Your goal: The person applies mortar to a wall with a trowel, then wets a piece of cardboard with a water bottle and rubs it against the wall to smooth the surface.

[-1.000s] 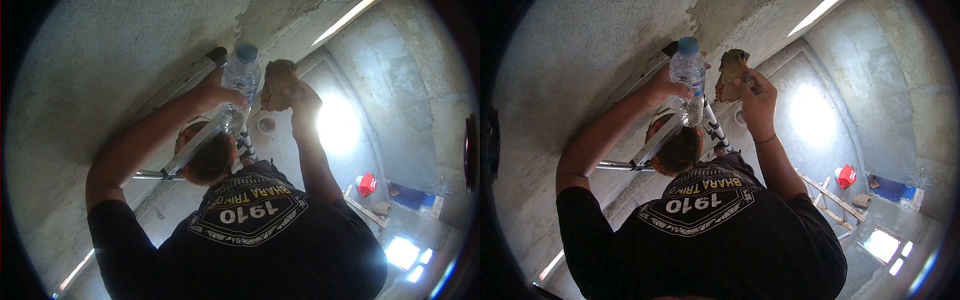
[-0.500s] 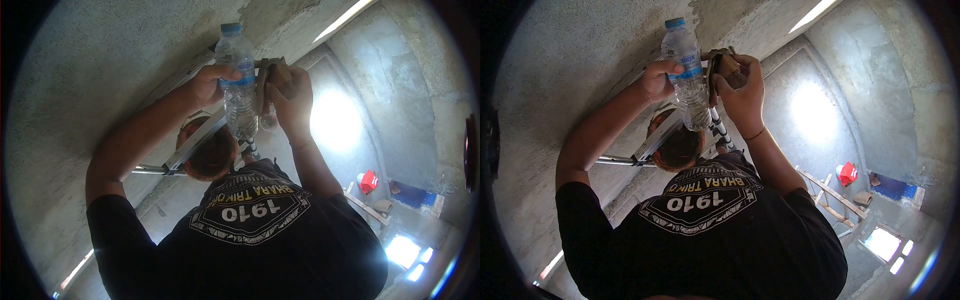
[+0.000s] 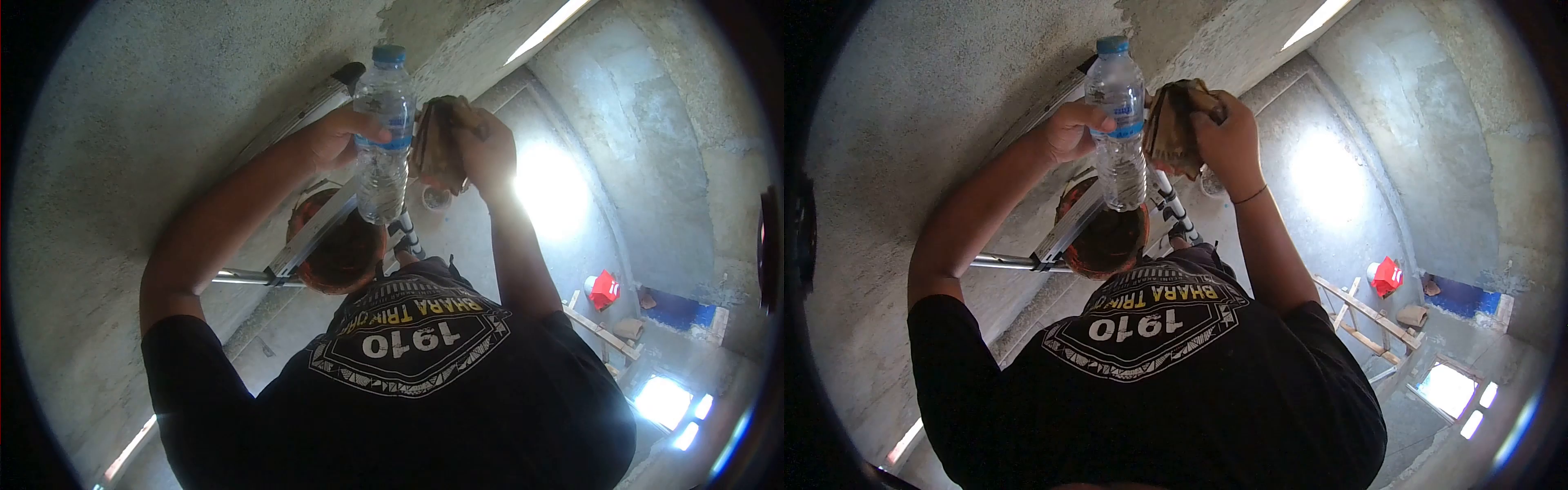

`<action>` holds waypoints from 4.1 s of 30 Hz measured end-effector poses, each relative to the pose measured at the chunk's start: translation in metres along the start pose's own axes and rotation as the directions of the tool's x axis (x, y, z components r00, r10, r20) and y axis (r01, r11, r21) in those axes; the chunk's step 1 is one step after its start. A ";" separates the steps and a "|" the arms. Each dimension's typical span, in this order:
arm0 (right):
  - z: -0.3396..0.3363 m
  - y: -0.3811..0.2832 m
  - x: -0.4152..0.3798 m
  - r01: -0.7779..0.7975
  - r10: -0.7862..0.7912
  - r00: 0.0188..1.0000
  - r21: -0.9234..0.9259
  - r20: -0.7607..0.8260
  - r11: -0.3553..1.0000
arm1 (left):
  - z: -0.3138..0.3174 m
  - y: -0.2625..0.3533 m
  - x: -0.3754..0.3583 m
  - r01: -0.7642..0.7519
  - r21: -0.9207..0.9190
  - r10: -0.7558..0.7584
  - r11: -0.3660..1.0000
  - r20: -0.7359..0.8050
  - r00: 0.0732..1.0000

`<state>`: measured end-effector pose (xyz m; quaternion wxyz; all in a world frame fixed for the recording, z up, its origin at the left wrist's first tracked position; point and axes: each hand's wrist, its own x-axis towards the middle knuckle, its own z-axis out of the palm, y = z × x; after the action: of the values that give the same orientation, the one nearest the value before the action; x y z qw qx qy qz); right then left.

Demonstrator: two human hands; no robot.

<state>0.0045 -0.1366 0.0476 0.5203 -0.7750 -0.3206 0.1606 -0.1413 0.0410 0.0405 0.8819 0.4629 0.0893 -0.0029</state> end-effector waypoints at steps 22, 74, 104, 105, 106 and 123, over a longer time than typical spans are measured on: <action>0.006 0.006 -0.002 -0.037 0.028 0.999 0.248 0.040 0.968 | 0.007 0.007 -0.001 0.126 0.130 -0.136 0.983 0.067 0.988; -0.075 0.005 0.003 -0.422 0.170 0.875 0.544 0.453 0.725 | 0.000 0.009 0.003 0.064 0.182 -0.073 0.981 0.044 0.996; 0.000 -0.030 -0.008 -0.064 0.011 0.983 0.286 0.184 0.956 | 0.003 0.003 0.000 0.005 -0.278 0.008 0.961 0.045 0.999; 0.000 -0.030 -0.008 0.021 -0.043 0.987 0.142 0.153 0.990 | 0.003 0.003 0.001 -0.038 -0.261 0.045 0.965 0.021 0.999; 0.000 -0.029 -0.006 0.021 -0.044 0.987 0.143 0.157 0.990 | 0.003 0.003 0.001 -0.080 -0.242 0.082 0.967 -0.002 0.997; 0.004 -0.001 0.008 -0.221 0.103 0.972 0.663 0.212 0.715 | -0.003 0.006 0.009 -0.131 -0.117 0.135 0.985 0.031 0.990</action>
<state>0.0073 -0.1282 0.0471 0.7246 -0.5395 -0.2105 0.3737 -0.1327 0.0477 0.0427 0.9067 0.4165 0.0412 0.0521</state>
